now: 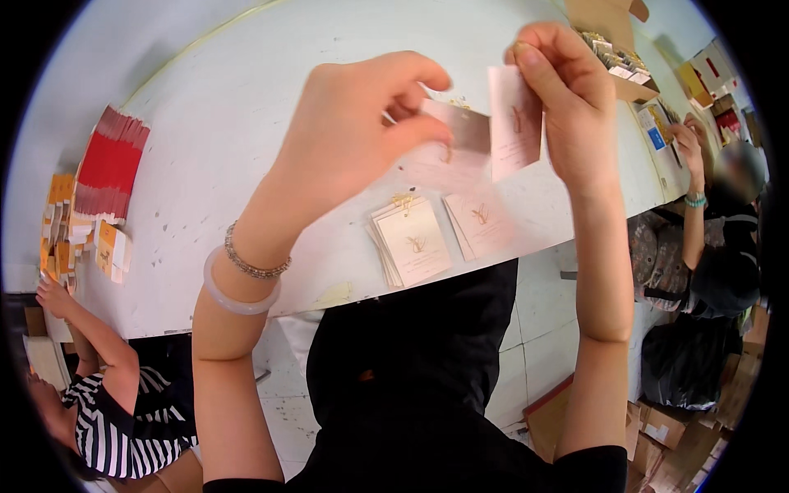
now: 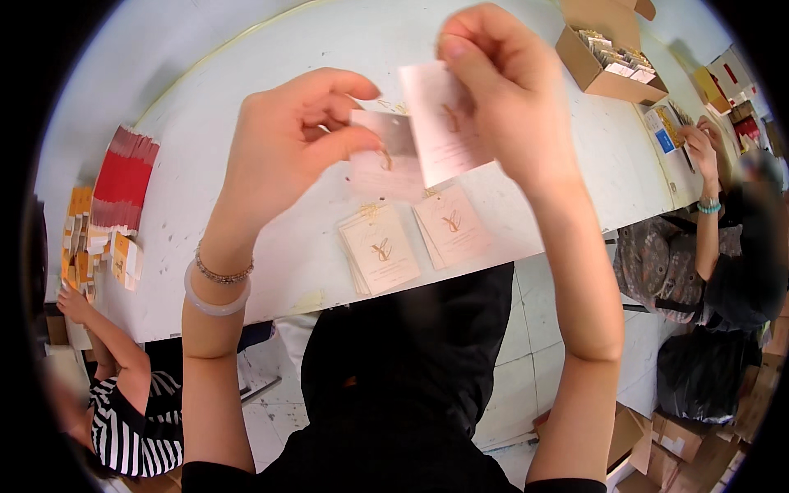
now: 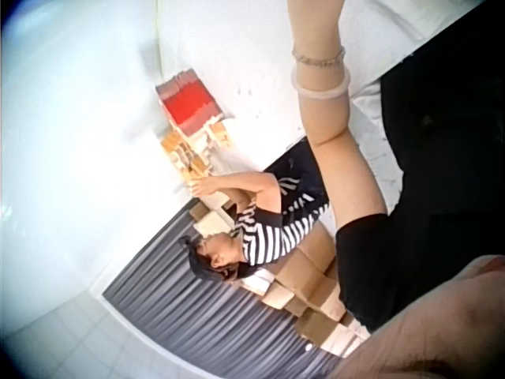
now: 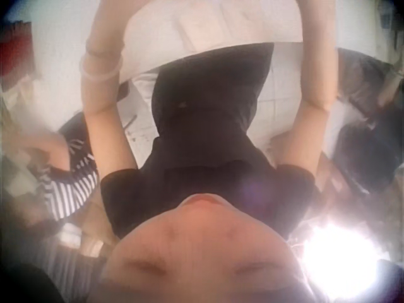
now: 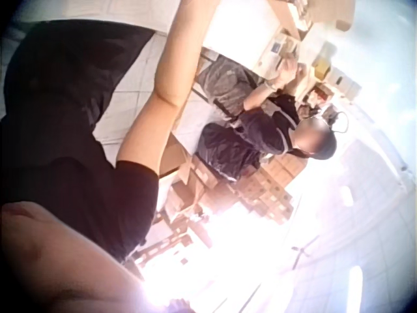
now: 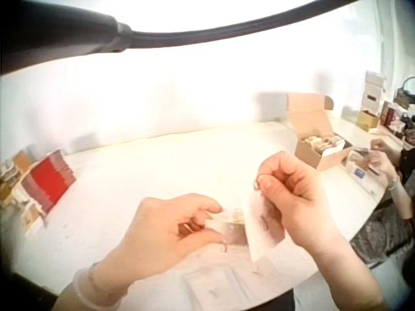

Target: The person repeatedly picks up small rectangular paper cards and ties them with thin gold strings. They fold the cards, wrap the string around the center, and tie a knot. The finished items are stacked on the table and later placed into a cardboard box. The task is performed by hand without tools.

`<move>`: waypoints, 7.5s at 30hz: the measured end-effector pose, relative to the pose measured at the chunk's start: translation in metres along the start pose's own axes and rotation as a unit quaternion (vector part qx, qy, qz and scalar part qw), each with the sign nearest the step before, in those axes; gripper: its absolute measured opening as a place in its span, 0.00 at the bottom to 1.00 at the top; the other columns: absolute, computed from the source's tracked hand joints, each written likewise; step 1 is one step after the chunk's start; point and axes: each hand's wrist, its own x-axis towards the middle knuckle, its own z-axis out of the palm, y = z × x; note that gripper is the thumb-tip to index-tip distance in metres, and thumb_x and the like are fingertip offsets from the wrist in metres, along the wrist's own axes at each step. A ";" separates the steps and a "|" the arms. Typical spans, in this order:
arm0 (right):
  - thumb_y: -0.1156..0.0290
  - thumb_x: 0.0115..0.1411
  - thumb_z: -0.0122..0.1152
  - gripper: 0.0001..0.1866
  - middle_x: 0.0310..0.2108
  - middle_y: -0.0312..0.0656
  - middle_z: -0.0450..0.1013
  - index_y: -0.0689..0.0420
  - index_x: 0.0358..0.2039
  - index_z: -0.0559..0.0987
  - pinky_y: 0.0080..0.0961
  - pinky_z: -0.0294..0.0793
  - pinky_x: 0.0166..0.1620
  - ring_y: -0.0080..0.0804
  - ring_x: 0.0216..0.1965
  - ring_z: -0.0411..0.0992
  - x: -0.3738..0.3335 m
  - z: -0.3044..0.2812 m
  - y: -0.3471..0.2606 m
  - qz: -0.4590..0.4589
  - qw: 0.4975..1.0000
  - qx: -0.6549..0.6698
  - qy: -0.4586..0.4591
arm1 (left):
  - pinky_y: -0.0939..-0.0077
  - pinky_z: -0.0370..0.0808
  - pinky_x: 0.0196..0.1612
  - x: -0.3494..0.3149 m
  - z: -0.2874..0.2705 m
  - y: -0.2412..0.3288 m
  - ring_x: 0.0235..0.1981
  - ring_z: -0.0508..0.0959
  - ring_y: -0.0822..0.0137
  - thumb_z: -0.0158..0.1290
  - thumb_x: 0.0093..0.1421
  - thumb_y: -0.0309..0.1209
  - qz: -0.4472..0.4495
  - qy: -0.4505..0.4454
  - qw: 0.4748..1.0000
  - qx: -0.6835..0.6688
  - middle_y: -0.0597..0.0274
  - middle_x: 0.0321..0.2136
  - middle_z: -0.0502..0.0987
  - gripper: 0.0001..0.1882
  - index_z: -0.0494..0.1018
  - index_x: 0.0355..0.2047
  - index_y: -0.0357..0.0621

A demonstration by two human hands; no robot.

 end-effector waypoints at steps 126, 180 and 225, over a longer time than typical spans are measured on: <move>0.74 0.60 0.57 0.08 0.21 0.37 0.73 0.65 0.27 0.79 0.18 0.66 0.25 0.18 0.21 0.65 -0.008 0.072 0.020 0.092 0.987 -0.094 -0.094 | 0.72 0.70 0.21 -0.033 0.021 -0.052 0.19 0.73 0.63 0.55 0.49 0.19 0.048 0.172 0.978 0.103 0.60 0.21 0.75 0.01 0.76 0.24 0.37; 0.75 0.61 0.54 0.06 0.24 0.41 0.75 0.65 0.30 0.74 0.21 0.69 0.27 0.25 0.23 0.70 0.010 0.063 0.029 -0.236 0.937 -0.250 0.062 | 0.84 0.74 0.23 -0.033 0.023 -0.032 0.19 0.78 0.74 0.58 0.58 0.23 0.018 0.178 0.980 0.090 0.60 0.23 0.80 0.15 0.72 0.45 0.37; 0.73 0.64 0.56 0.13 0.23 0.43 0.75 0.67 0.46 0.71 0.23 0.73 0.28 0.25 0.21 0.73 -0.198 -0.009 0.013 0.324 0.927 -0.102 0.160 | 0.22 0.50 0.57 -0.079 0.111 0.036 0.49 0.73 0.58 0.67 0.43 0.46 0.029 -0.204 0.923 0.325 0.48 0.48 0.73 0.45 0.63 0.54 0.26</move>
